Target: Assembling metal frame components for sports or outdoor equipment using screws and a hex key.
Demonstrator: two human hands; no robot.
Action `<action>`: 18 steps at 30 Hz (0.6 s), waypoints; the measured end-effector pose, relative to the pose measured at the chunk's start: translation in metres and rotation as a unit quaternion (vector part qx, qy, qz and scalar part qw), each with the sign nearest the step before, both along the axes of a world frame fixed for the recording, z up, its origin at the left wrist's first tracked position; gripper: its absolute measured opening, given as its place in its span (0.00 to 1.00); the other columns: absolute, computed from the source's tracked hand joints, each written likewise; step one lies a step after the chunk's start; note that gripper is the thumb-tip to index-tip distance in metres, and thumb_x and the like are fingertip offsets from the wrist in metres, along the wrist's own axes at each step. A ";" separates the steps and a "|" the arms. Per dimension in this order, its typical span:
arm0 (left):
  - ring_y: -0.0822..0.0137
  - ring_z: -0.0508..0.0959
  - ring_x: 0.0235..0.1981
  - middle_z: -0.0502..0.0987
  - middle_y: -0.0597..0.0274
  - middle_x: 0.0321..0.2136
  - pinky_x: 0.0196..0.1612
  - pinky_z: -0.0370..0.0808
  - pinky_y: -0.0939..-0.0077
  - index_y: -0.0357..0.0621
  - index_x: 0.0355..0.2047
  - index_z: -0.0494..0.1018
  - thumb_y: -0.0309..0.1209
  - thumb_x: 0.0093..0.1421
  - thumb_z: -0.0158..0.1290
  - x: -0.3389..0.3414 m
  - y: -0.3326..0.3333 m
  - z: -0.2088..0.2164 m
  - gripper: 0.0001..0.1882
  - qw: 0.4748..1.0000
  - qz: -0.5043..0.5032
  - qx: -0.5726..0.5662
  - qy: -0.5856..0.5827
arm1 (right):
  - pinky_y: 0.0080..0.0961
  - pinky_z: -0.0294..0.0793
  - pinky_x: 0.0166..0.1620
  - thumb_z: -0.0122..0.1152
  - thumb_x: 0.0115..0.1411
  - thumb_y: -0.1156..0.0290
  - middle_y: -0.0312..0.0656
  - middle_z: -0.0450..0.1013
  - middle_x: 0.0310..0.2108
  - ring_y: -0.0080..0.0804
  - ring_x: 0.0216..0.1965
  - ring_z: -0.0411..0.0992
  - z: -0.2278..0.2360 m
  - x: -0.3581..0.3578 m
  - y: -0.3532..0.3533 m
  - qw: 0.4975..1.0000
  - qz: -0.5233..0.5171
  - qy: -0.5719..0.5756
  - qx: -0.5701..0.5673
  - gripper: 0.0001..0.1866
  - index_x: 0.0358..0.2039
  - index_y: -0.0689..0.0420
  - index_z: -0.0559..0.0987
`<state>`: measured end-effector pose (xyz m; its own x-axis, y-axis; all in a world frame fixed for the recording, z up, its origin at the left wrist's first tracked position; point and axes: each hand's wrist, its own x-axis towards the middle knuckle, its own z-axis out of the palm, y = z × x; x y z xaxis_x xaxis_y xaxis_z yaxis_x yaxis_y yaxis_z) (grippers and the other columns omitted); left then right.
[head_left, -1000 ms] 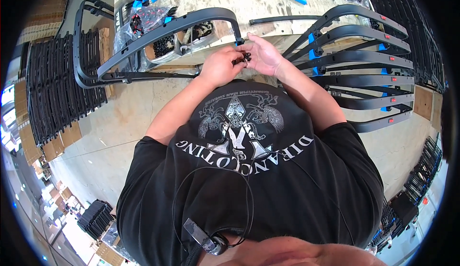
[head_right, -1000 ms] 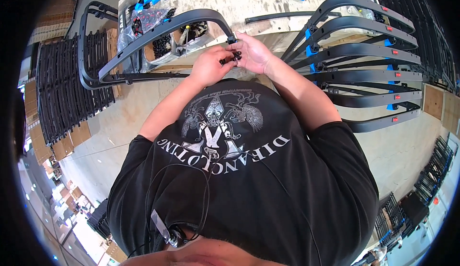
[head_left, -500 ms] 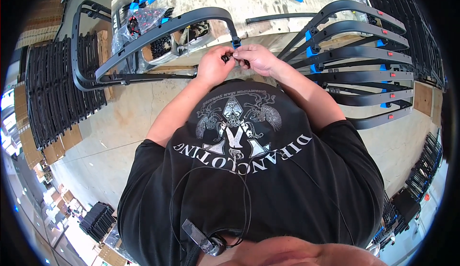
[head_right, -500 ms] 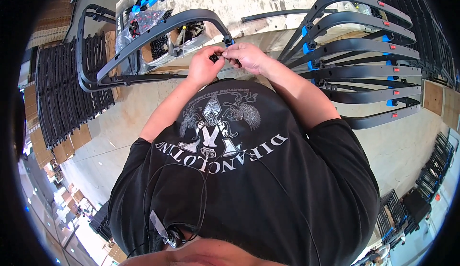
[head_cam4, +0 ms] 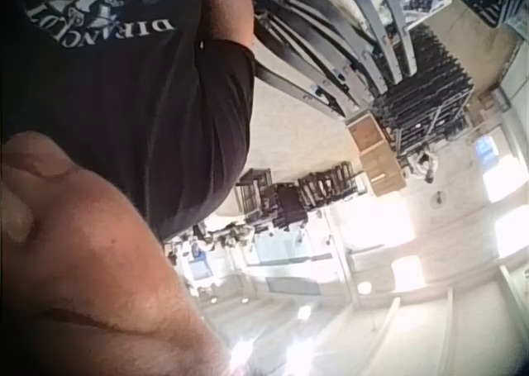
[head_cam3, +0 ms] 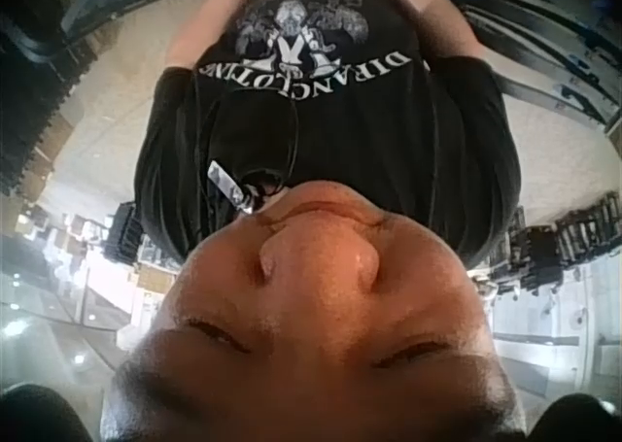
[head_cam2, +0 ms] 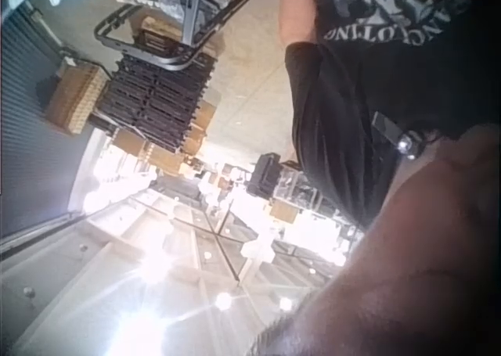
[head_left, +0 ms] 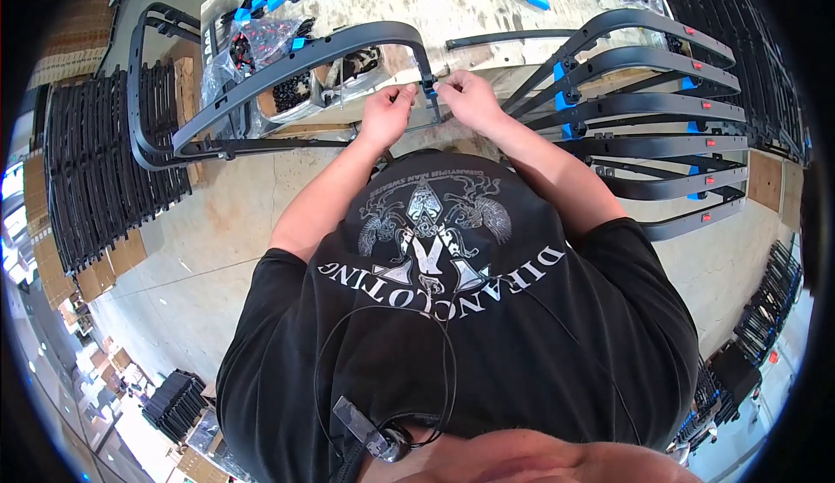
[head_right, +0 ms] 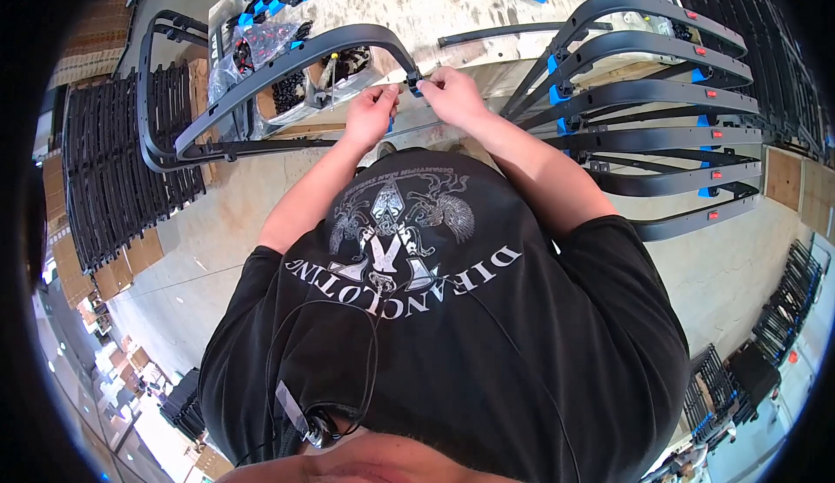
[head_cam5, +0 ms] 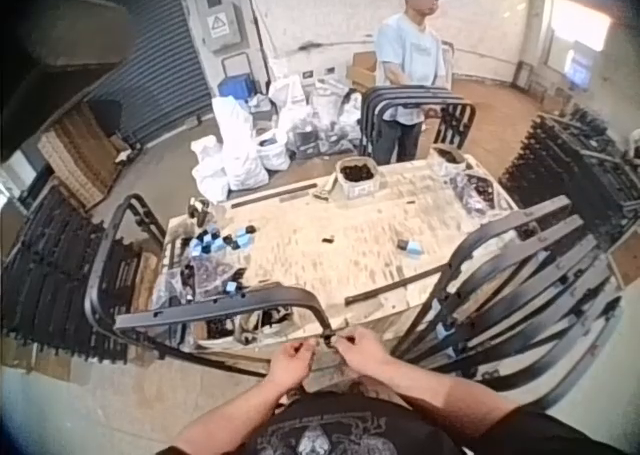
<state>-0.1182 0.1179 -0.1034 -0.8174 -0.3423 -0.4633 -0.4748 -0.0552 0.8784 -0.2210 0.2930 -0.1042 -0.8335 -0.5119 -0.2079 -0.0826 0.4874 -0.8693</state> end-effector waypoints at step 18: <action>0.69 0.70 0.19 0.69 0.67 0.21 0.23 0.70 0.71 0.45 0.30 0.69 0.42 0.73 0.47 -0.031 0.007 0.008 0.18 0.973 0.060 0.211 -0.066 | 0.45 0.76 0.38 0.62 0.62 0.65 0.56 0.78 0.27 0.55 0.33 0.79 0.024 -0.008 -0.015 0.991 0.066 0.096 0.070 0.13 0.34 0.63 0.78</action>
